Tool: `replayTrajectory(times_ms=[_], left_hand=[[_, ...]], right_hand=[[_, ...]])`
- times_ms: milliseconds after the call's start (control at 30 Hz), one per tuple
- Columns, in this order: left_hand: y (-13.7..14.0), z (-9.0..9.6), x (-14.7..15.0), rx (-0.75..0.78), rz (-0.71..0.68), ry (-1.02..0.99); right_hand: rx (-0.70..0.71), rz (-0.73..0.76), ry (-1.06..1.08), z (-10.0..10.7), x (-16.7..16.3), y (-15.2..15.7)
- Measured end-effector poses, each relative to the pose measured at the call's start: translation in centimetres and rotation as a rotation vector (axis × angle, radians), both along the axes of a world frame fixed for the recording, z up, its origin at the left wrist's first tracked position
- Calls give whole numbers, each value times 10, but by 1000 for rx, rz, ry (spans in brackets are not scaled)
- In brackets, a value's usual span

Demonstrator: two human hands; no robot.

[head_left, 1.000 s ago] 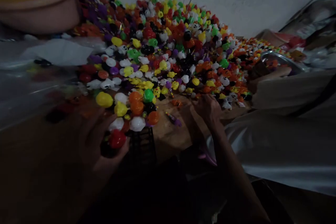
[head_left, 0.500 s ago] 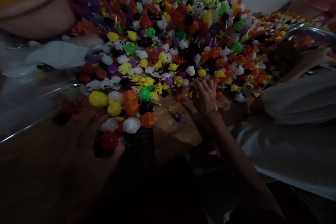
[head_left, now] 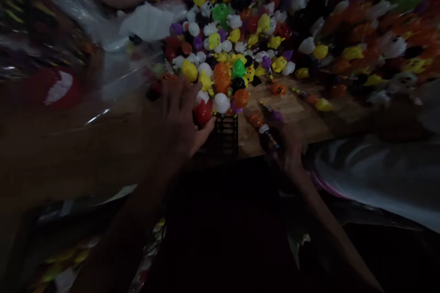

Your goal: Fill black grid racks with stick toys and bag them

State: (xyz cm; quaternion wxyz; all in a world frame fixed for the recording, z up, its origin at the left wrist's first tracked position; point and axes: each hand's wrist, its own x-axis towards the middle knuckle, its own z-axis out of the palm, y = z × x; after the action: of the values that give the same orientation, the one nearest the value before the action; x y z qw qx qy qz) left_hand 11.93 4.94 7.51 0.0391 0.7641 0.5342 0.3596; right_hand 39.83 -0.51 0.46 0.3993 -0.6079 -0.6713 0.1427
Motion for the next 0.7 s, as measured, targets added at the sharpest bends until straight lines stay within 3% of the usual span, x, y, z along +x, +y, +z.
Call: replayTrajectory(times_ms=[133, 300, 400, 533, 700], left_hand=[[-11, 16, -7, 74, -10, 115], [-12, 35, -11, 98, -124, 76], [-1, 31, -7, 124, -145, 58], [10, 21, -2, 97, -115, 99], [11, 16, -10, 5, -148, 173]], right_hand=[[41, -21, -349, 2, 20, 3], [6, -130, -353, 18, 35, -19], [7, -167, -288, 27, 6, -28], [-99, -152, -389, 26, -34, -21], [-149, -225, -327, 21, -25, -11]])
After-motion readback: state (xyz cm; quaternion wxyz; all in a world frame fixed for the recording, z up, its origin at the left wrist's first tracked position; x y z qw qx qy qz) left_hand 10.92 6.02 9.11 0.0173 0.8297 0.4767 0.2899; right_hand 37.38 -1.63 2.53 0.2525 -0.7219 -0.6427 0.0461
